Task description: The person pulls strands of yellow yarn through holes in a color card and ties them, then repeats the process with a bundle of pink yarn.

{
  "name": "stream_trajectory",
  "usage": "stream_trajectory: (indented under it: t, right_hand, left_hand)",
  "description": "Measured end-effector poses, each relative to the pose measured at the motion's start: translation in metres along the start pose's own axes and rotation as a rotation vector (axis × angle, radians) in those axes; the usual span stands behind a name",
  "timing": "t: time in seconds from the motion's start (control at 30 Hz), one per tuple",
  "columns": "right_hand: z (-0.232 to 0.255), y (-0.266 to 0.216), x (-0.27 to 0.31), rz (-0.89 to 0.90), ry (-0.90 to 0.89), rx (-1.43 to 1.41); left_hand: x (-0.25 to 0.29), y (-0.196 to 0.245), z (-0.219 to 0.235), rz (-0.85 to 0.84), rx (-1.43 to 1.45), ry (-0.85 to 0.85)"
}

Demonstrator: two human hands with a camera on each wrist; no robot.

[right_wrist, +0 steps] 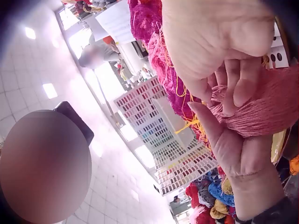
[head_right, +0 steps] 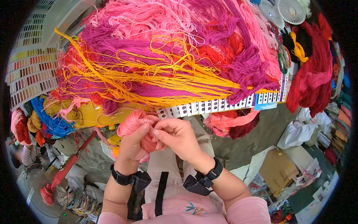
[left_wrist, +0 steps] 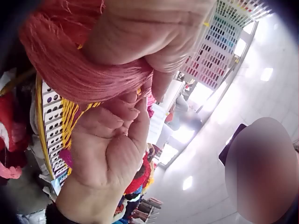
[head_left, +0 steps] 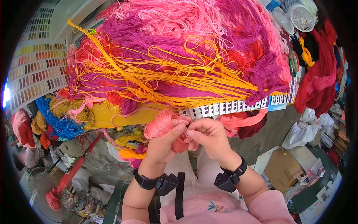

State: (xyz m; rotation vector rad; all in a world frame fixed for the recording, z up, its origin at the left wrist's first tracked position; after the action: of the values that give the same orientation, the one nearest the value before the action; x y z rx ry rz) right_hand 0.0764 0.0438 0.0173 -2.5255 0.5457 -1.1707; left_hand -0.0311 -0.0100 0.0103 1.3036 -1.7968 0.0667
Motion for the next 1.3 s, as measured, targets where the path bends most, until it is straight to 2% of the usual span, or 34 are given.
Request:
stream_trajectory:
  t: [0.27, 0.57, 0.83, 0.93, 1.07, 1.13, 1.2, 1.23, 1.27, 1.3]
  right_hand:
    - [0.000, 0.000, -0.001, 0.045, 0.021, -0.021]
    - [0.002, 0.001, 0.001, 0.032, 0.053, 0.057]
    - [0.011, 0.006, 0.000, 0.027, -0.025, -0.098]
    - [0.013, 0.007, -0.001, -0.016, -0.031, -0.214]
    - [0.019, 0.010, 0.001, -0.019, -0.078, -0.190]
    - [0.023, 0.004, 0.004, 0.152, -0.060, -0.247]
    - [0.026, -0.025, 0.018, 0.087, -0.119, -0.604]
    - [0.043, -0.036, 0.027, 0.140, -0.162, -0.638]
    - [0.070, -0.058, 0.032, 0.240, -0.275, -0.522]
    - [0.095, -0.084, 0.049, 0.265, 0.042, -0.668]
  left_hand:
    - [0.001, -0.005, 0.004, 0.001, 0.000, 0.055]
    - [0.004, -0.014, 0.005, -0.022, -0.002, -0.020]
    - [0.005, -0.016, 0.008, -0.094, -0.023, 0.076]
    - [0.005, -0.017, 0.011, -0.090, -0.013, 0.083]
    - [0.003, -0.013, 0.006, -0.023, 0.012, 0.136]
    - [-0.003, -0.014, 0.012, -0.102, 0.218, -0.045]
    - [0.008, 0.001, 0.035, -0.149, 0.685, -0.279]
    - [0.018, 0.007, 0.065, -0.209, 1.029, -0.257]
    - [0.034, 0.014, 0.121, -0.319, 0.707, 0.241]
    - [0.049, 0.033, 0.138, -0.332, 0.824, 0.046]
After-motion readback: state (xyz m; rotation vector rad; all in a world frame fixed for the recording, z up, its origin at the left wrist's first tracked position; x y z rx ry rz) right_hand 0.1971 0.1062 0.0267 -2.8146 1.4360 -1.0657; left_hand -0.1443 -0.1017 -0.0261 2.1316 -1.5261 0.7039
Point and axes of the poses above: each hand's wrist, its own x-axis away from the middle knuckle, its own z-axis out of the back of the hand, y = z × x, the point moved 3 cm from there along -x, towards the middle knuckle, and after that the axes turned 13 degrees about -x, right-handed, at the moved point
